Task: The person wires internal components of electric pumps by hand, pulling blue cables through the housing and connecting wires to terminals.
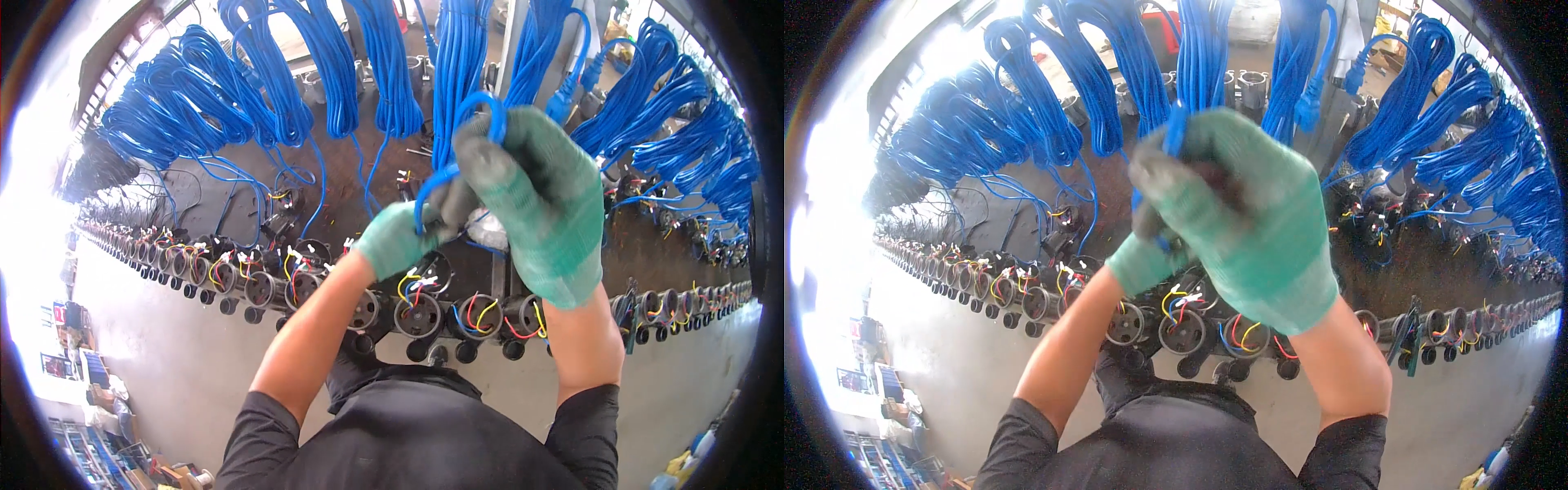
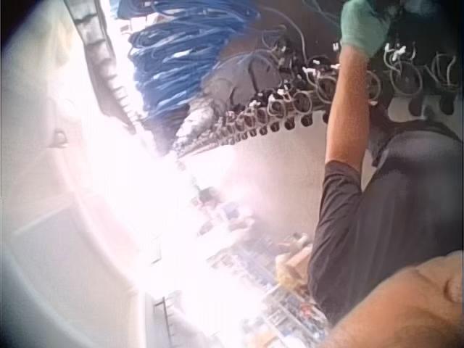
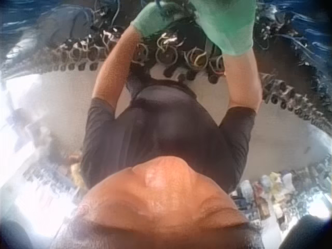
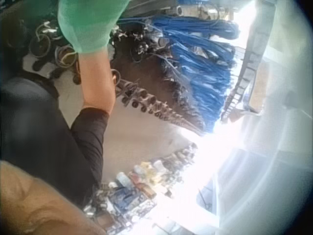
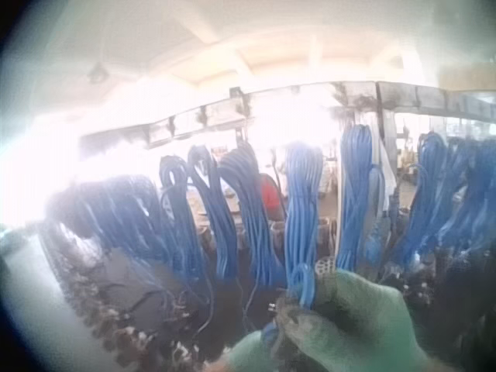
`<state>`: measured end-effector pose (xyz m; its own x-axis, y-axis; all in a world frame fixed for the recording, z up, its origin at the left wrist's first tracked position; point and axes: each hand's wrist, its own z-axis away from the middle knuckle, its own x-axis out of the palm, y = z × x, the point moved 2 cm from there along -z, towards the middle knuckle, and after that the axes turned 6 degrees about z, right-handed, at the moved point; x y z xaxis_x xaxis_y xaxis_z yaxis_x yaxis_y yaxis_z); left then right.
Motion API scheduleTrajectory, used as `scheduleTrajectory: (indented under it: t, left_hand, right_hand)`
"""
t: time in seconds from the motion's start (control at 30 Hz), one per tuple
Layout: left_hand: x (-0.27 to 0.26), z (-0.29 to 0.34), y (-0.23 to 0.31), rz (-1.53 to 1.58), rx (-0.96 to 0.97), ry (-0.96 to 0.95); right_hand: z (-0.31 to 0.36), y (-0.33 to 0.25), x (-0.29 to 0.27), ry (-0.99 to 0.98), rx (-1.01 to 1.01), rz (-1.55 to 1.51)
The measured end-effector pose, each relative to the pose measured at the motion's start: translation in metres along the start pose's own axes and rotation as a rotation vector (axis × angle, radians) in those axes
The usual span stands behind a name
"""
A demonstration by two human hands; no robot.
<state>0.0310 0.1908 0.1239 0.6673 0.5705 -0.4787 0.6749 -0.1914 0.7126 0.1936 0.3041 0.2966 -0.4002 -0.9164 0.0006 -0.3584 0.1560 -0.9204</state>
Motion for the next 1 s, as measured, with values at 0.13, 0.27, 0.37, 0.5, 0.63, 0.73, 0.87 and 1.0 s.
scheduleTrajectory:
  t: [0.13,0.27,0.37,0.5,0.63,0.73,0.87,1.0]
  left_hand:
    - [-0.026,-0.026,0.000,-0.012,-0.642,-0.161]
    - [-0.062,0.012,-0.031,-0.040,-0.728,-0.236]
    - [-0.060,0.024,-0.032,0.124,-0.739,-0.018]
    - [-0.068,0.009,-0.004,0.479,-0.527,0.341]
    - [-0.070,-0.024,0.076,0.710,-0.462,0.283]
    - [-0.062,-0.030,0.099,0.918,-0.504,0.132]
    - [-0.036,-0.031,0.105,1.323,-0.672,0.229]
    - [-0.010,-0.046,0.102,1.521,-0.625,0.372]
  right_hand:
    - [-0.016,0.020,-0.028,0.277,-0.131,-0.036]
    - [-0.005,0.038,-0.053,0.372,-0.127,-0.200]
    - [0.006,0.043,-0.071,0.392,-0.136,-0.272]
    - [0.017,0.061,-0.084,0.382,0.057,-0.009]
    - [0.043,0.140,-0.111,0.312,0.344,0.235]
    - [0.071,0.176,-0.104,0.204,0.260,1.140]
    - [0.114,0.153,-0.019,-0.251,0.223,-0.052]
    - [0.152,0.201,-0.003,-0.368,0.195,-0.624]
